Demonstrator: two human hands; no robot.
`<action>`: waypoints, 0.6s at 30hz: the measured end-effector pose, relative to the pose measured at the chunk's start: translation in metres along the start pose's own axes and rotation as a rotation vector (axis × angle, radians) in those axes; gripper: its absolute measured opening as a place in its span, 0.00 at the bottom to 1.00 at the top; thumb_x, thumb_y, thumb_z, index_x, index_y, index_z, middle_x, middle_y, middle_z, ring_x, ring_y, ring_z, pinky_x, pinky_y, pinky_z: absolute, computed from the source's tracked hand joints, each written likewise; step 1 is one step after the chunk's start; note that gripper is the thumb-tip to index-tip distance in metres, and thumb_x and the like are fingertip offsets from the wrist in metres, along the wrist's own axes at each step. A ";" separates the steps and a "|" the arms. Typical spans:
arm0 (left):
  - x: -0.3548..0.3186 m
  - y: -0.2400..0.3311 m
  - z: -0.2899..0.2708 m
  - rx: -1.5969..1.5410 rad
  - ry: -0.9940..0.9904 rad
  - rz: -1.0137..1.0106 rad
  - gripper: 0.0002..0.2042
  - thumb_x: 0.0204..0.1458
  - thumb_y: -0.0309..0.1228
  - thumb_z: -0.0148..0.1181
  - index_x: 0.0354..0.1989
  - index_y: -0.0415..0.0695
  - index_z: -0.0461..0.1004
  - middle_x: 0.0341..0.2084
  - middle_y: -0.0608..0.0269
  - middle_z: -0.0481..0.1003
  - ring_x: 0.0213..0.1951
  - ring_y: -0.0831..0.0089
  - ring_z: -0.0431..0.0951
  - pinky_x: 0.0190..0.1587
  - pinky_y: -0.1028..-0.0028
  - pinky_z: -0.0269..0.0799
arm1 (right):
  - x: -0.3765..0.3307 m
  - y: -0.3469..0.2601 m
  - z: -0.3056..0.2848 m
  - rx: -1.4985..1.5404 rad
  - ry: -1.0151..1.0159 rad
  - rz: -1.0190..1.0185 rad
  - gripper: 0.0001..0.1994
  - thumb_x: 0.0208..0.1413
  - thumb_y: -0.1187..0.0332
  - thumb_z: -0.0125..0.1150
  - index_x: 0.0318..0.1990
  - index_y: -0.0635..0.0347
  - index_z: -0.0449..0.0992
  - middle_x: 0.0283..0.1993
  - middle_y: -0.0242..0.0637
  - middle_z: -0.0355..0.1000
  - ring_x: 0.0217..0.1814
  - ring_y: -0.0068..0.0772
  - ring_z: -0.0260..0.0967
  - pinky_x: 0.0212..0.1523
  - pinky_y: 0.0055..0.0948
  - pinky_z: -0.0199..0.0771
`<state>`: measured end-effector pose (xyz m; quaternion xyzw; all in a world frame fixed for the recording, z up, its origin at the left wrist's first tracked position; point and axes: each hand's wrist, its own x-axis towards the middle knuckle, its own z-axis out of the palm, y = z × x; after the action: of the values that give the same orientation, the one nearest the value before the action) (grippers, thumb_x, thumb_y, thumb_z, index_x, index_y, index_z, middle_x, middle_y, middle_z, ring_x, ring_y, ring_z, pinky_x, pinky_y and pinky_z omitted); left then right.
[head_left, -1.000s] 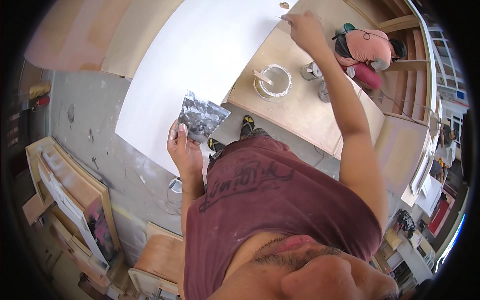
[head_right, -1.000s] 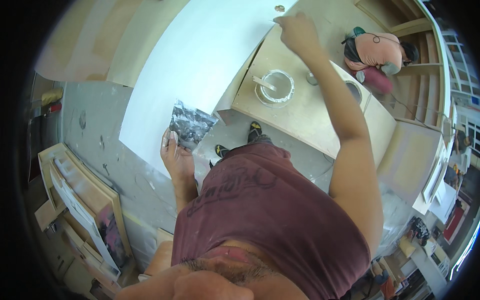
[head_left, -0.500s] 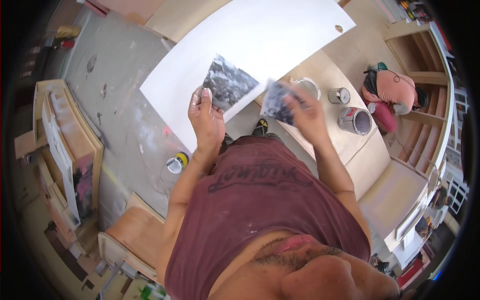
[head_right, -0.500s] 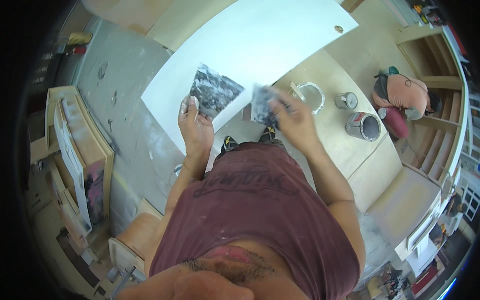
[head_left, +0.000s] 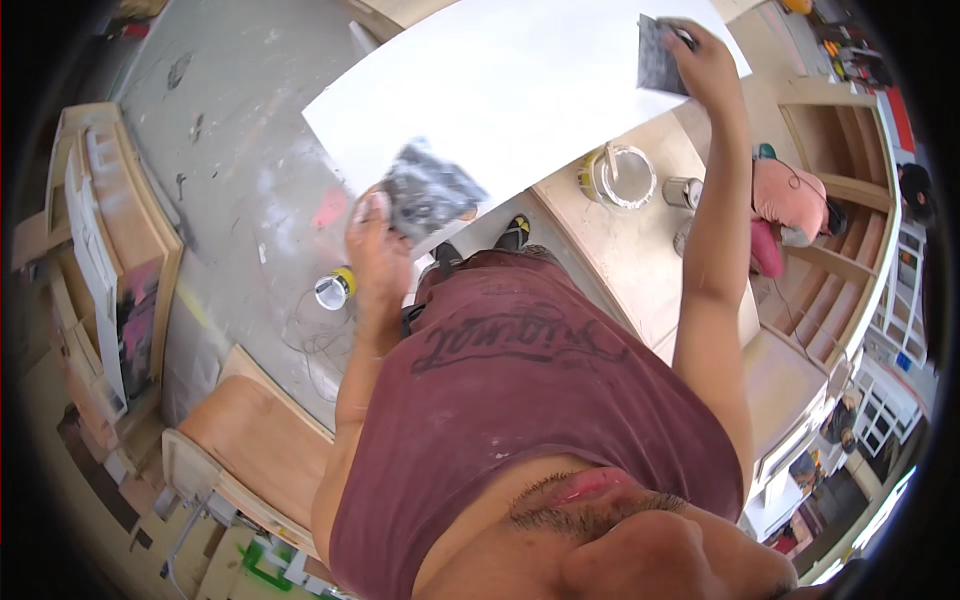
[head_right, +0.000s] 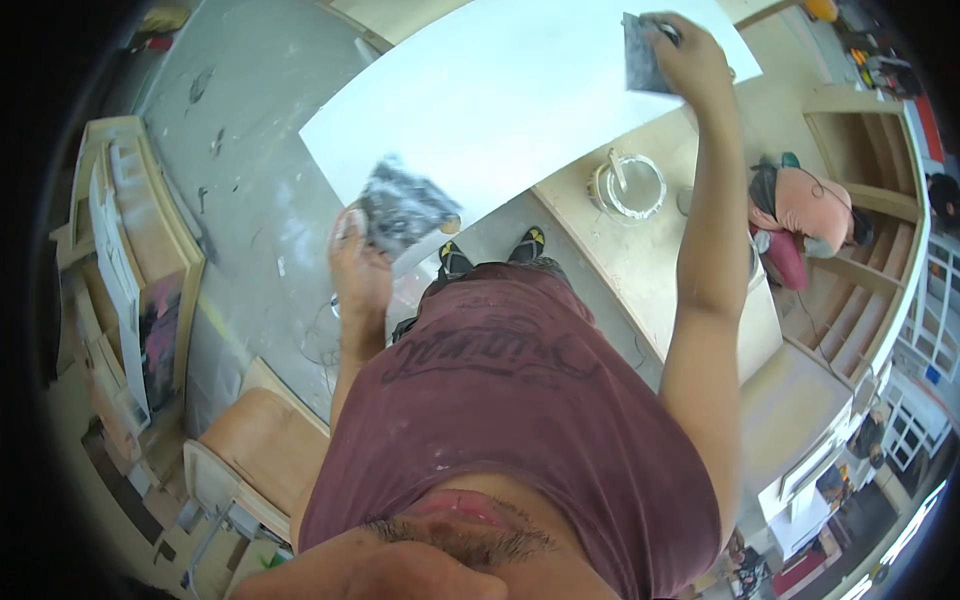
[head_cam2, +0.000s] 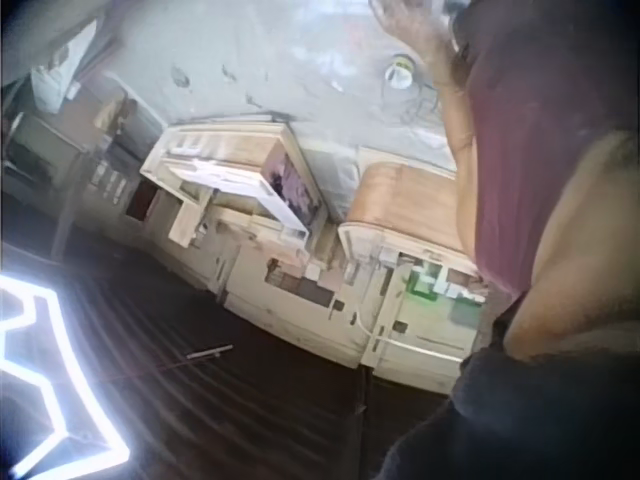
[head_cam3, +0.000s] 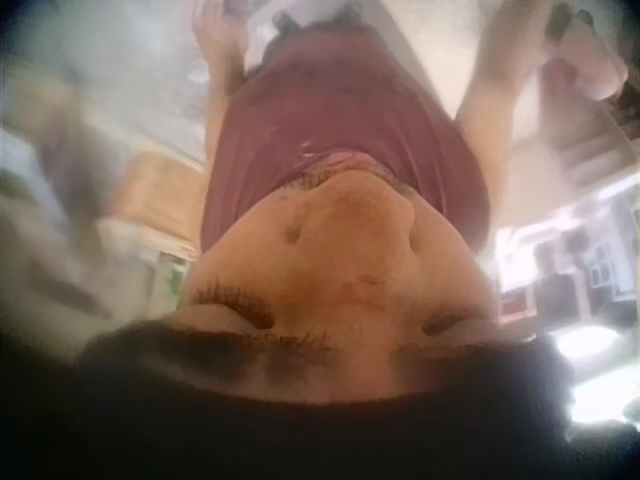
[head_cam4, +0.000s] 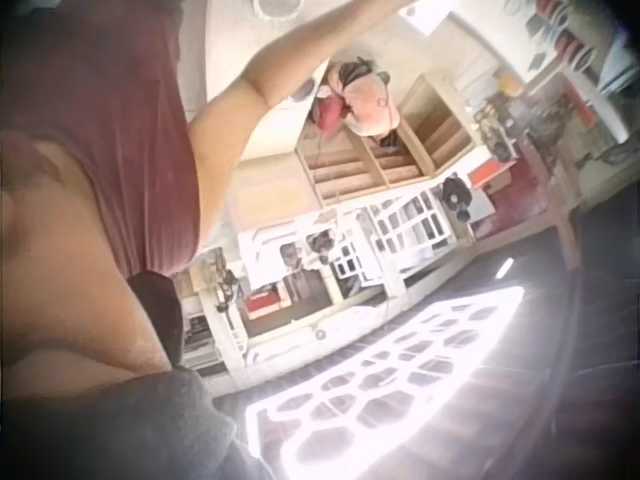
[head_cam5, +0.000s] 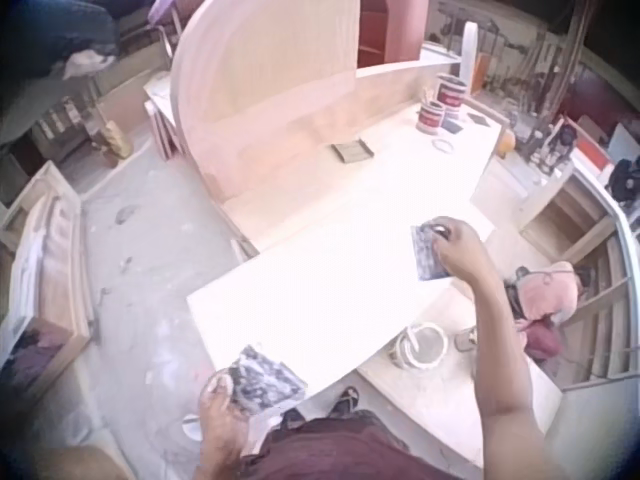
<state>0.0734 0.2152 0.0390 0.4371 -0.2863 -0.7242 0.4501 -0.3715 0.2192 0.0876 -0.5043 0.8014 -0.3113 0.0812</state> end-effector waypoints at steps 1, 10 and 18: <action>0.002 0.007 -0.013 -0.028 -0.006 0.004 0.14 0.63 0.33 0.48 0.52 0.37 0.68 0.43 0.58 0.75 0.42 0.71 0.78 0.42 0.71 0.77 | 0.025 0.023 0.000 -0.203 -0.021 -0.094 0.14 0.52 0.66 0.58 0.45 0.61 0.79 0.36 0.50 0.78 0.36 0.38 0.78 0.41 0.33 0.76; 0.003 0.034 -0.106 -0.195 0.036 0.035 0.14 0.63 0.34 0.48 0.51 0.38 0.68 0.46 0.57 0.74 0.45 0.70 0.76 0.47 0.71 0.73 | 0.041 -0.052 0.088 -0.531 -0.153 0.249 0.10 0.46 0.72 0.53 0.32 0.67 0.79 0.34 0.54 0.76 0.39 0.49 0.77 0.38 0.41 0.78; 0.003 0.037 -0.109 -0.270 0.150 0.021 0.13 0.63 0.33 0.46 0.50 0.39 0.69 0.45 0.60 0.75 0.44 0.73 0.76 0.46 0.74 0.74 | -0.017 -0.119 0.128 -0.388 -0.064 -0.120 0.12 0.46 0.71 0.52 0.38 0.56 0.80 0.37 0.46 0.77 0.41 0.49 0.77 0.42 0.46 0.76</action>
<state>0.1846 0.1937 0.0183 0.4224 -0.1567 -0.7165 0.5325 -0.2163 0.1447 0.0525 -0.5671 0.8117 -0.1393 -0.0110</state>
